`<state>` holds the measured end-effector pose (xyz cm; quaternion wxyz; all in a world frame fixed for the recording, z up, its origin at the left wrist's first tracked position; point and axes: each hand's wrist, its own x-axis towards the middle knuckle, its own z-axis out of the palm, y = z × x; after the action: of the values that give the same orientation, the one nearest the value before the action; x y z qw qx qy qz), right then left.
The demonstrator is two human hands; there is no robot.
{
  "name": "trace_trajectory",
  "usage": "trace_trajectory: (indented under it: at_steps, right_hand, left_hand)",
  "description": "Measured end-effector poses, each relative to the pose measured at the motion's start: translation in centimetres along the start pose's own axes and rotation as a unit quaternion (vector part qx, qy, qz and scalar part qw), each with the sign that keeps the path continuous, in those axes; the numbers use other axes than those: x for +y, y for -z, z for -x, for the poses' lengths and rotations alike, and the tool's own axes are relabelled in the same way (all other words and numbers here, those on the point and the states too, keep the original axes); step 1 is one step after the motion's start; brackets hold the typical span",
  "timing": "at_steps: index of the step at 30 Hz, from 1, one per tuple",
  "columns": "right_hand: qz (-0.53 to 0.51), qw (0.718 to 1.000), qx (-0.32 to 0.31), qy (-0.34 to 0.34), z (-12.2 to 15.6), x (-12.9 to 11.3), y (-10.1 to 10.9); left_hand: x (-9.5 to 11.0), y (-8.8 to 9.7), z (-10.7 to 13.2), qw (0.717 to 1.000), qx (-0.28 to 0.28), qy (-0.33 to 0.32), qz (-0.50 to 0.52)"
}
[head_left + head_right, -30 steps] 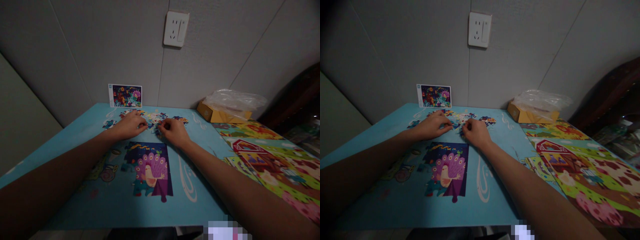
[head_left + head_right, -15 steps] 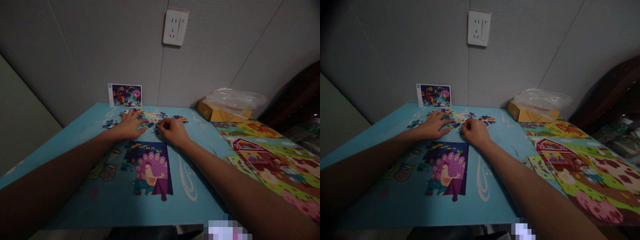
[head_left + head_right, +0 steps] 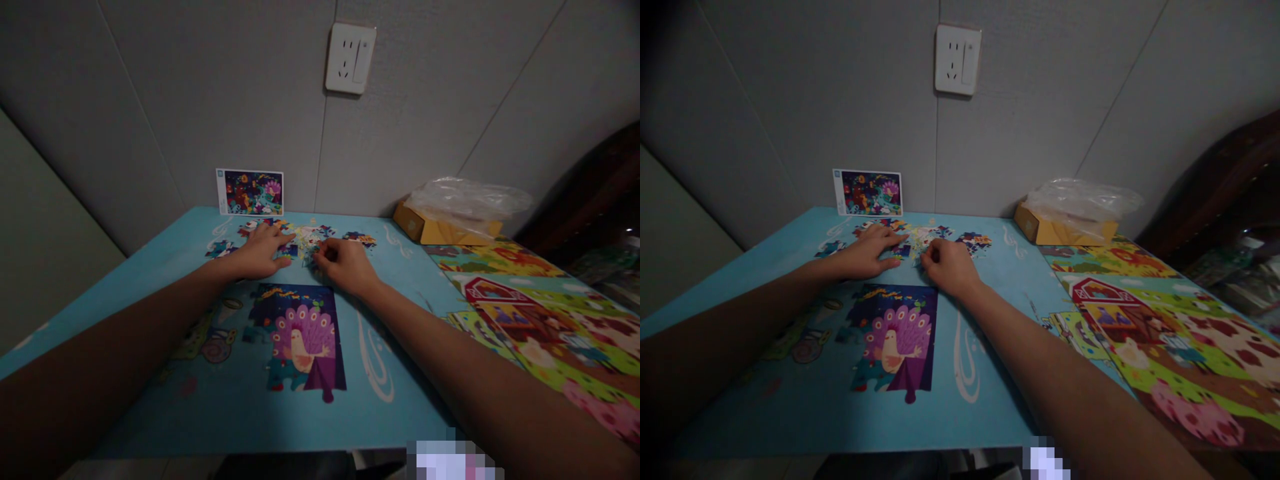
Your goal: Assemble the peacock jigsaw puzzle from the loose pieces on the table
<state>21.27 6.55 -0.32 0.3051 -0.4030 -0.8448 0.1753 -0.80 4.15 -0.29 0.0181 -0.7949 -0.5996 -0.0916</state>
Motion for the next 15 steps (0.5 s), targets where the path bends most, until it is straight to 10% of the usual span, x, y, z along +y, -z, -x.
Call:
trace_trajectory:
  at_steps: [9,15]
  right_hand:
    - [-0.012,1.0,-0.023,-0.005,0.1,-0.5,0.1]
    - [-0.058,0.997,-0.045,0.038,0.3,-0.6,-0.2]
  left_hand:
    - [1.4,0.8,0.9,0.973,0.111,-0.086,0.181]
    - [2.7,0.2,1.1,0.907,0.132,-0.07,0.393]
